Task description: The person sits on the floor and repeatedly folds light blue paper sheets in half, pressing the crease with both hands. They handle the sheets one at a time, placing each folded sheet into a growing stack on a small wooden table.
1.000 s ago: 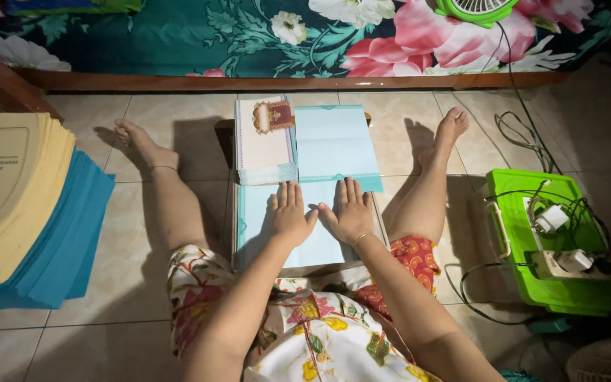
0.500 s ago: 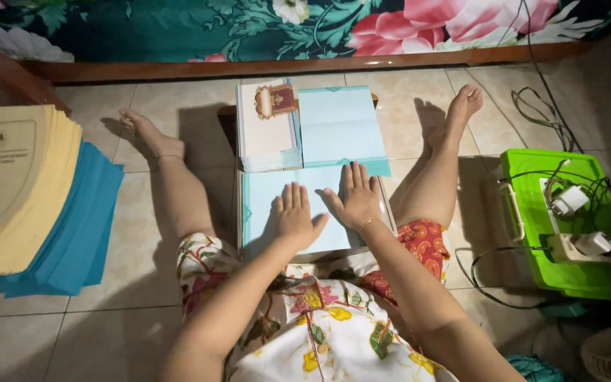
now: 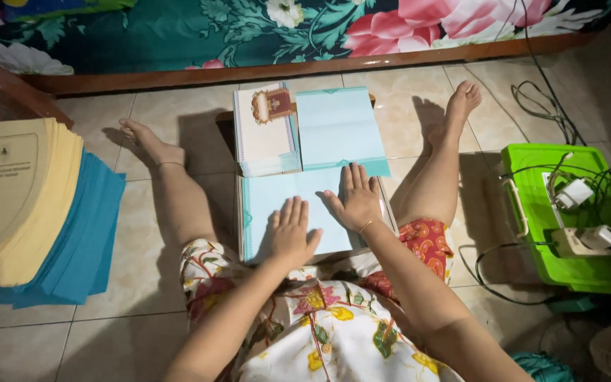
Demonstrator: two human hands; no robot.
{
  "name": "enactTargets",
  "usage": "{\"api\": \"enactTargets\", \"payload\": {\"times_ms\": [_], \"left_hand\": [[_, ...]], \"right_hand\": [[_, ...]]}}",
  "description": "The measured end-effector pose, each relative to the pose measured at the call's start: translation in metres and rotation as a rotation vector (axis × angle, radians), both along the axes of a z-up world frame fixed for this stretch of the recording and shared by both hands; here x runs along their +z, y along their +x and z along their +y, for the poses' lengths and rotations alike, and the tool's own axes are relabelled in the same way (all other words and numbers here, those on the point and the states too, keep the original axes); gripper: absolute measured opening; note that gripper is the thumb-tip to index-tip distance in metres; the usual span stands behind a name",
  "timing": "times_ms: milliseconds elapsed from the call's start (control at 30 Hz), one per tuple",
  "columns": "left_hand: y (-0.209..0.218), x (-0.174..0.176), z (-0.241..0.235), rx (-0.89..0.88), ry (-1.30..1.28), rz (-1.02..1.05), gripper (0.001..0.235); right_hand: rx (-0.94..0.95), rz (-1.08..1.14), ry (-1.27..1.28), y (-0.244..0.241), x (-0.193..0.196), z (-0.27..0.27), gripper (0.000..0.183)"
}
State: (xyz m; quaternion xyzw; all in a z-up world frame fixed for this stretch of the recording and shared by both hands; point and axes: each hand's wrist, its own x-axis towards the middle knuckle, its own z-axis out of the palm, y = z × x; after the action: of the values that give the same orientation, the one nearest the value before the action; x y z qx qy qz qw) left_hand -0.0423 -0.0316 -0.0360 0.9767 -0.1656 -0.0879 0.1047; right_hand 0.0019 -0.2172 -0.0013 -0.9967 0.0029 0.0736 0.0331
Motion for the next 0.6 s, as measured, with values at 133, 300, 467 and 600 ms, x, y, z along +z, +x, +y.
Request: {"api": "enactTargets", "payload": {"times_ms": [133, 300, 467, 600], "left_hand": [[0.028, 0.01, 0.032, 0.1, 0.047, -0.06, 0.08], [0.041, 0.004, 0.051, 0.244, 0.077, -0.047, 0.084], [0.024, 0.03, 0.011, 0.057, 0.071, -0.009, 0.077], [0.026, 0.018, -0.003, -0.077, 0.035, 0.041, 0.074]], "right_hand": [[0.007, 0.01, -0.003, 0.0, -0.002, 0.0, 0.094], [-0.008, 0.019, 0.007, -0.001, 0.002, 0.002, 0.094], [0.001, 0.02, 0.009, -0.001, 0.004, 0.001, 0.094], [0.002, 0.02, -0.014, -0.001, 0.0, 0.0, 0.093]]}}
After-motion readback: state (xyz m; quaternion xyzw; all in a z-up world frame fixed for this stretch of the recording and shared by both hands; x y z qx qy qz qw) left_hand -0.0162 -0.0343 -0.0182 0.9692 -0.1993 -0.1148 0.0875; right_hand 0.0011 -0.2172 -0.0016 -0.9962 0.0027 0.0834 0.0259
